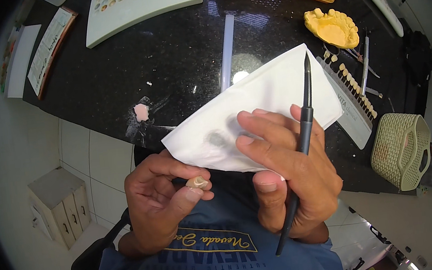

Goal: The recorder is applying a stain or glaze to dental crowns and a dental model using a fine brush in a laboratory setting.

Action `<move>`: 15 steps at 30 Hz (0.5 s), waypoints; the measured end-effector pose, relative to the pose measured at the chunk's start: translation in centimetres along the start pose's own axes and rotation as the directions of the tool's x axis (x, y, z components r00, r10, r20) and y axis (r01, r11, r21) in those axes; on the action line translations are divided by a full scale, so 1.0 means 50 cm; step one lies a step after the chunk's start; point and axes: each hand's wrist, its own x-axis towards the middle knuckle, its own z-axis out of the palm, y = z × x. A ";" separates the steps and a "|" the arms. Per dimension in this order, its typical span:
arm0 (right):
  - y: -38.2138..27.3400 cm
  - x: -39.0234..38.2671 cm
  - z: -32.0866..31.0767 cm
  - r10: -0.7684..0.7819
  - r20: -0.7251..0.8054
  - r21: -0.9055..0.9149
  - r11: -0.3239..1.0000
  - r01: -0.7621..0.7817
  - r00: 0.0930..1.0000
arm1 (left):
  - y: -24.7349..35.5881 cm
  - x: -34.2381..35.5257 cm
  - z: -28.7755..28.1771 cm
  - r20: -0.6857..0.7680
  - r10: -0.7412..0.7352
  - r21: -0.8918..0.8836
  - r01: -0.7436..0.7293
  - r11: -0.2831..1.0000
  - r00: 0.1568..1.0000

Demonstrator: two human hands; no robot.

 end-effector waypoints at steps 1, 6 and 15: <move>-0.001 0.006 -0.011 -0.013 0.046 -0.088 0.996 0.017 0.999 | 0.000 0.001 -0.001 0.010 0.032 0.058 -0.033 0.998 0.999; 0.014 0.006 -0.035 -0.026 0.228 -0.268 0.959 0.088 0.973 | -0.001 0.002 0.001 -0.011 0.147 0.164 -0.143 0.976 0.989; 0.012 0.019 -0.060 -0.068 0.400 -0.389 0.890 0.237 0.914 | -0.003 0.002 -0.008 -0.011 0.233 0.210 -0.226 0.951 0.972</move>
